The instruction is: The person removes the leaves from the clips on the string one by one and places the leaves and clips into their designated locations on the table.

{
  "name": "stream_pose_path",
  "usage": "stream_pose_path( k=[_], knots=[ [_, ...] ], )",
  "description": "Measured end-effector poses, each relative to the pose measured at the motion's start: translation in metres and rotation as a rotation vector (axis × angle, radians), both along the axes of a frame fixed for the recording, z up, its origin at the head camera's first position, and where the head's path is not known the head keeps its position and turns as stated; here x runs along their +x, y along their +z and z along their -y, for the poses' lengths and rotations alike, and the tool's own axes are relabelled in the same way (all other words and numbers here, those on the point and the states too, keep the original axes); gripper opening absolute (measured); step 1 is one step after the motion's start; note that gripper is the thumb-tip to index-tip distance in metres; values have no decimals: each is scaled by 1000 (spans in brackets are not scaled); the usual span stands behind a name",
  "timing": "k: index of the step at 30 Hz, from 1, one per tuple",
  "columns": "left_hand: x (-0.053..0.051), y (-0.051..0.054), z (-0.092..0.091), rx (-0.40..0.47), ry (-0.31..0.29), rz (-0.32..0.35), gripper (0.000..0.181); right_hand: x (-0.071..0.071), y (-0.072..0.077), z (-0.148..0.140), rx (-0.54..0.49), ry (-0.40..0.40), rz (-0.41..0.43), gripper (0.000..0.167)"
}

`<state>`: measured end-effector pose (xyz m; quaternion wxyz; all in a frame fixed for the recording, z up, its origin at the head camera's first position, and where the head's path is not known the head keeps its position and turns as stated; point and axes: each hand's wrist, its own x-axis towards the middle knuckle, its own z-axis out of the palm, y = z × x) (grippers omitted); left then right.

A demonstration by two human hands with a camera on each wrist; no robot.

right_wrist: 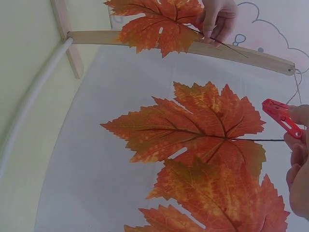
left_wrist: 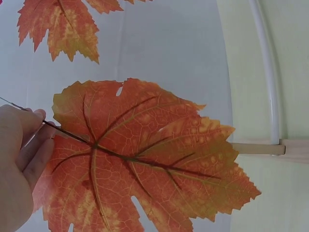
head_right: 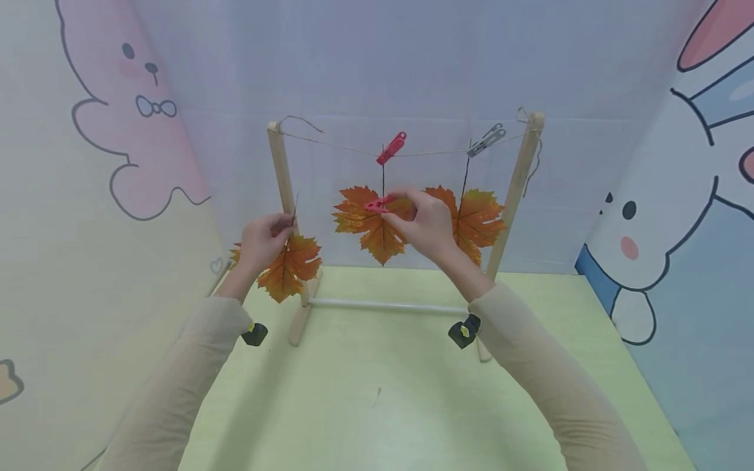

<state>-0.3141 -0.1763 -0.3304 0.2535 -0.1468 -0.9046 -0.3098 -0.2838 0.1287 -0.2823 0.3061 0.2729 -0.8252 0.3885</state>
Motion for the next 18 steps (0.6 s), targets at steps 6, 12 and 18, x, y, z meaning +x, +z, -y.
stream_pose_path(
  k=[6,12,18],
  knots=[
    [2,-4,5,30,-14,48,18,3,-10,-5,-10,-9,67,33],
    [6,-9,11,56,-24,92,18,6,-22,-10,4,-43,96,33],
    [9,-17,17,101,-23,110,19,12,-35,-17,0,-53,103,32]
  ],
)
